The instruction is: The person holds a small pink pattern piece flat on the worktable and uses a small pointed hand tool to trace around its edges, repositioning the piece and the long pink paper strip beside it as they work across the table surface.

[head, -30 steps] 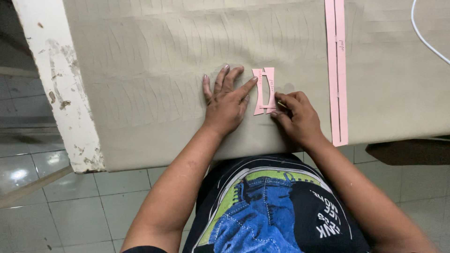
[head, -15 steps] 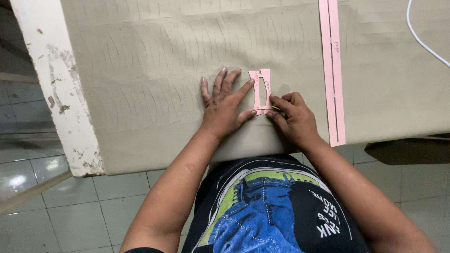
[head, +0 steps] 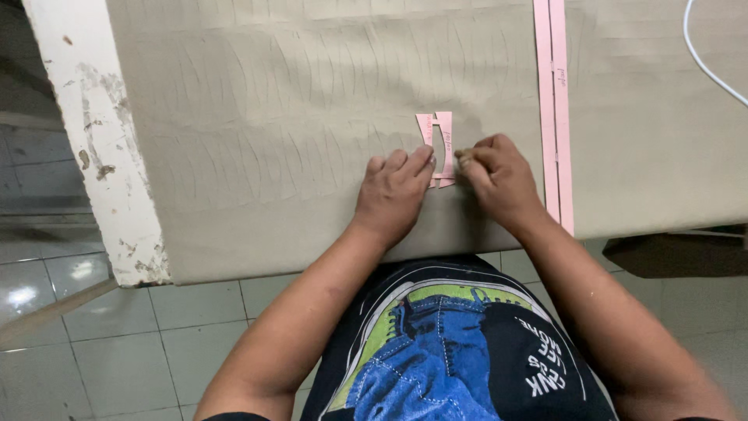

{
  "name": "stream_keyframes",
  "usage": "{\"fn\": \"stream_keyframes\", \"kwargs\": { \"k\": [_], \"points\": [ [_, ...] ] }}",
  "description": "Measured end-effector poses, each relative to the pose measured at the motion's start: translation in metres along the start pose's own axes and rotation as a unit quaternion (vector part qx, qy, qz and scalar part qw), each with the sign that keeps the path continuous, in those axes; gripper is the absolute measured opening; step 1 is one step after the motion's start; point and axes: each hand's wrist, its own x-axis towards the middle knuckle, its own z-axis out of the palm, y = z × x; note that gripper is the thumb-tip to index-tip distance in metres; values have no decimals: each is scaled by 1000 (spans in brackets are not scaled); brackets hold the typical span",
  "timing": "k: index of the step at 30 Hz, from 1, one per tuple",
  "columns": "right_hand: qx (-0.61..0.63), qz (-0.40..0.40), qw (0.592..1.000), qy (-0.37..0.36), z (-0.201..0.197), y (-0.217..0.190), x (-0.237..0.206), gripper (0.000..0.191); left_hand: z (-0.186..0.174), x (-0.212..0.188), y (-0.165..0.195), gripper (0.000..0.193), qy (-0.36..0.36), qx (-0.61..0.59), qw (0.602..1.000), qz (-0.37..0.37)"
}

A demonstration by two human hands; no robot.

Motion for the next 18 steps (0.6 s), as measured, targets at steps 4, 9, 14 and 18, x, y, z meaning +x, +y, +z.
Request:
{"fn": "stream_keyframes", "kwargs": {
  "k": [4, 9, 14, 18],
  "points": [
    [-29, 26, 999, 20, -14, -19, 24, 19, 17, 2, 17, 18, 15, 33, 999, 17],
    [-6, -23, 996, -87, -17, -37, 55, 21, 35, 2, 31, 48, -47, -60, 988, -135],
    [-83, -55, 983, -157, -11, -35, 59, 18, 45, -4, 25, 34, -13, -13, 1000, -1],
    [-164, -110, 968, -152, -4, -30, 61, 14, 40, -3, 23, 41, -13, -54, 997, -51]
  ]
}}
